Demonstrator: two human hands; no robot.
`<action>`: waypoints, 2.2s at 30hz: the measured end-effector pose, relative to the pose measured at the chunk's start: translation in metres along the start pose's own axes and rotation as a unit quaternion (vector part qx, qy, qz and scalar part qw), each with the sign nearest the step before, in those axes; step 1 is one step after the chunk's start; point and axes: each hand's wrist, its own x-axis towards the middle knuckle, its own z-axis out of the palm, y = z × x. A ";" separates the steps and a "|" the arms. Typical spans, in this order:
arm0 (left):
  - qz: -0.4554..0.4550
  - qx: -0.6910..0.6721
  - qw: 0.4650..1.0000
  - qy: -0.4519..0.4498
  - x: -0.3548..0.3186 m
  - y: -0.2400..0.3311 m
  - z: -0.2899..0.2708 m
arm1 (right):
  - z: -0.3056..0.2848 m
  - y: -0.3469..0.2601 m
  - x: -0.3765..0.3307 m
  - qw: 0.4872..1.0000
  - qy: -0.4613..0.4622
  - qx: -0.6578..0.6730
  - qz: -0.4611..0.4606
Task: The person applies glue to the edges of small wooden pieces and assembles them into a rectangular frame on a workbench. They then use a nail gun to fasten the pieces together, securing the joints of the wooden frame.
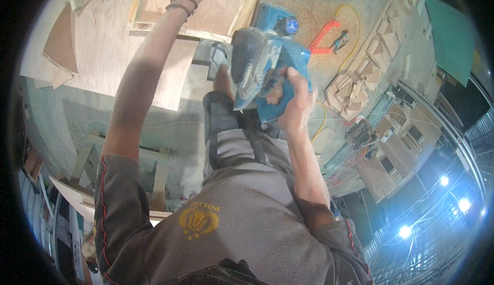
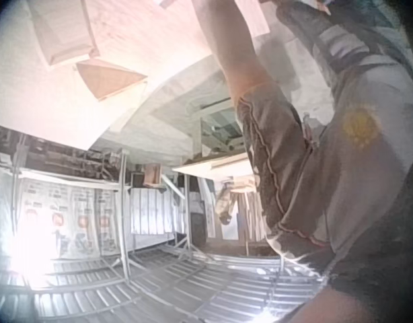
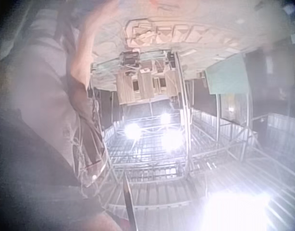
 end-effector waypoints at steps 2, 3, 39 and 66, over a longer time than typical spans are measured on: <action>0.001 -0.001 1.000 0.002 0.000 -0.001 0.002 | 0.008 0.006 -0.003 1.000 0.004 -0.022 -0.016; 0.000 -0.002 1.000 0.002 0.001 0.000 0.002 | 0.011 0.009 -0.005 1.000 -0.004 -0.016 -0.013; -0.004 -0.064 0.998 0.008 0.001 -0.011 0.001 | 0.049 -0.066 0.088 0.993 -0.009 0.027 -0.112; -0.007 0.061 0.998 -0.028 0.008 -0.020 -0.006 | 0.082 -0.045 0.073 0.990 0.015 -0.068 -0.124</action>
